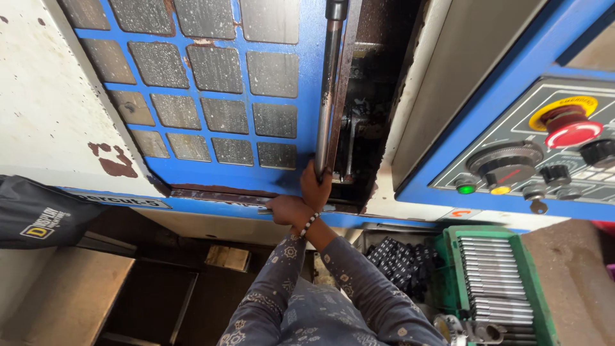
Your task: The person repeatedly picks small metal rods from a green tray, inserts them into a blue industrial machine, closes the door, and retrieves processed rods. The person uses a dial indicator to measure the rods and places them back into the tray.
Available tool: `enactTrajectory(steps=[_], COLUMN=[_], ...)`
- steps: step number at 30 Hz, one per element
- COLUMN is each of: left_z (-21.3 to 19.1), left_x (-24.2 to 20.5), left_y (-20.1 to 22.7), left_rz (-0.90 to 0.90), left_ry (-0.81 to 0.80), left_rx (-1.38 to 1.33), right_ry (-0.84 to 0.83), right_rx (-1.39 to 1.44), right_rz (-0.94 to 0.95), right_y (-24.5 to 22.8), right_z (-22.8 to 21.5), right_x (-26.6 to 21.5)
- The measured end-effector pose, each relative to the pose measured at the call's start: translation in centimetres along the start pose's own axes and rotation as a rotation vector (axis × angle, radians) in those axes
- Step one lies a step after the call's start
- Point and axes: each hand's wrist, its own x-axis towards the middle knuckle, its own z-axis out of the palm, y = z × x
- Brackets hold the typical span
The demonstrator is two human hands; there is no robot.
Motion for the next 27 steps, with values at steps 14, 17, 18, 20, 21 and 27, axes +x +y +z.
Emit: enactTrajectory(steps=[14, 17, 18, 20, 21, 27], left_z=[1.4, 0.7, 0.4, -0.4, -0.6, -0.3], left_x=[-1.0, -0.4, -0.4, -0.2, -0.3, 0.1], left_y=[-2.2, -1.1, -0.9, -0.7, -0.5, 0.7], left_rz=[0.003, 0.051, 0.078, -0.064, -0.135, 0.043], left_ry=[0.006, 0.024, 0.046, -0.077, -0.145, 0.033], left_rx=[-0.037, -0.067, -0.062, -0.07, -0.08, -0.043], right_ry=[-0.03, -0.022, -0.012, -0.045, -0.085, -0.055], right_rx=[0.015, 0.067, 0.089, 0.088, 0.066, 0.031], right_rz=[-0.139, -0.178, -0.188, -0.155, -0.108, -0.106], right_y=[0.8, 0.8, 0.6, 0.0, 0.0, -0.5], right_z=[0.6, 0.6, 0.6, 0.4, 0.2, -0.9], right_x=[0.3, 0.4, 0.5, 0.7, 0.5, -1.1])
